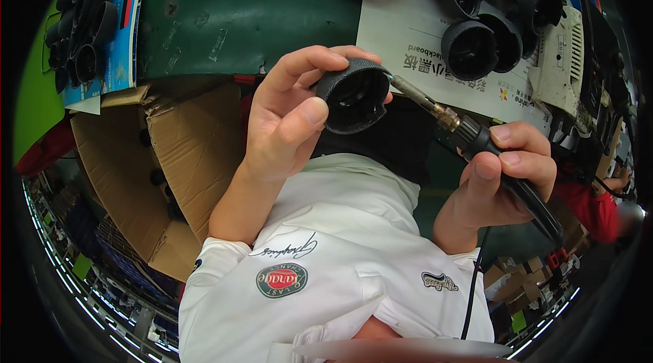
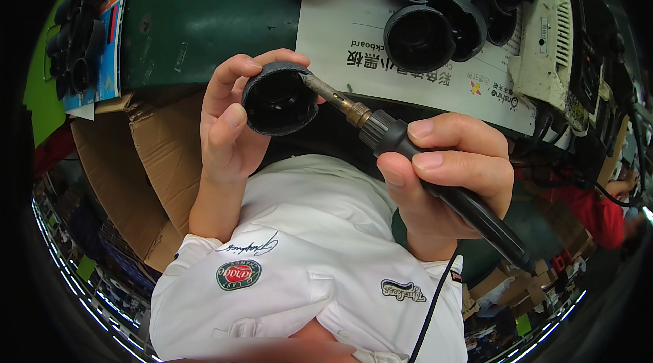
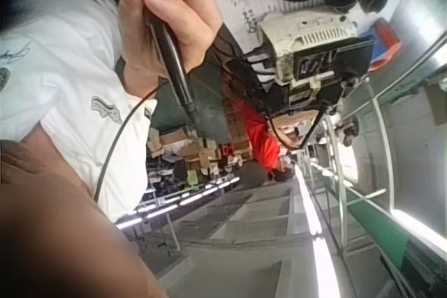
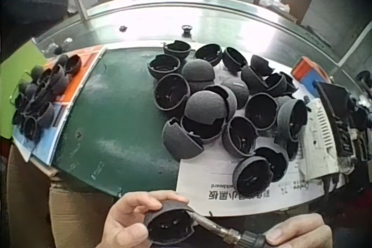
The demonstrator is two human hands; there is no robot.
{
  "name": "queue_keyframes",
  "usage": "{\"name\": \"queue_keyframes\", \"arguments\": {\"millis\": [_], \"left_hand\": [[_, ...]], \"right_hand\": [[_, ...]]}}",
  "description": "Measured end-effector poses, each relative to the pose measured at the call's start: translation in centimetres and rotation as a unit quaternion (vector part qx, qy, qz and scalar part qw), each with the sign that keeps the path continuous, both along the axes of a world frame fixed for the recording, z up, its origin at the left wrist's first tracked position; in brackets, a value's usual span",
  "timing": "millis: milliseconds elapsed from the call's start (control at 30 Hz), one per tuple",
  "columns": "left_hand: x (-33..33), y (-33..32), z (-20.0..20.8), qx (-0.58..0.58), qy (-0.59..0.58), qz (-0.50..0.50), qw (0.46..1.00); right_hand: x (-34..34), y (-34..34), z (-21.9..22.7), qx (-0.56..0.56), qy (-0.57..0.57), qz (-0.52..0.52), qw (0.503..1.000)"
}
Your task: The person solders PCB components into a black plastic housing using a soldering iron.
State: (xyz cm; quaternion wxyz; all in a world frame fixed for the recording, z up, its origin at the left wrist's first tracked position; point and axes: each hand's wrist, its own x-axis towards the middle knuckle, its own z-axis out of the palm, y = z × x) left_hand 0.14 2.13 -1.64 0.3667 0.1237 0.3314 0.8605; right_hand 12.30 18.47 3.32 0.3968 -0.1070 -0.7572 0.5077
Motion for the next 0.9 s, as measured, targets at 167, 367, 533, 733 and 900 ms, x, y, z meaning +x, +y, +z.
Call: {"name": "queue_keyframes", "arguments": {"millis": [167,367,533,733,900], "left_hand": [[0.1,0.0,0.0,-0.009,0.002,0.004,1.0],[0.1,0.0,-0.1,-0.013,-0.011,0.01,1.0],[0.2,-0.1,-0.1,-0.005,-0.014,0.011,1.0],[0.2,-0.1,-0.3,0.001,-0.016,0.009,1.0],[0.1,-0.1,-0.1,0.007,-0.018,0.007,1.0]], "right_hand": [[-0.1,-0.2,0.1,-0.009,-0.004,-0.015,1.0],[-0.2,-0.5,-0.3,-0.016,-0.001,-0.027,0.999],[-0.2,-0.7,-0.5,-0.018,0.006,-0.034,0.999],[-0.1,-0.8,-0.5,-0.009,0.007,-0.032,0.999],[-0.2,-1.0,-0.7,-0.022,0.019,-0.046,0.999]]}}
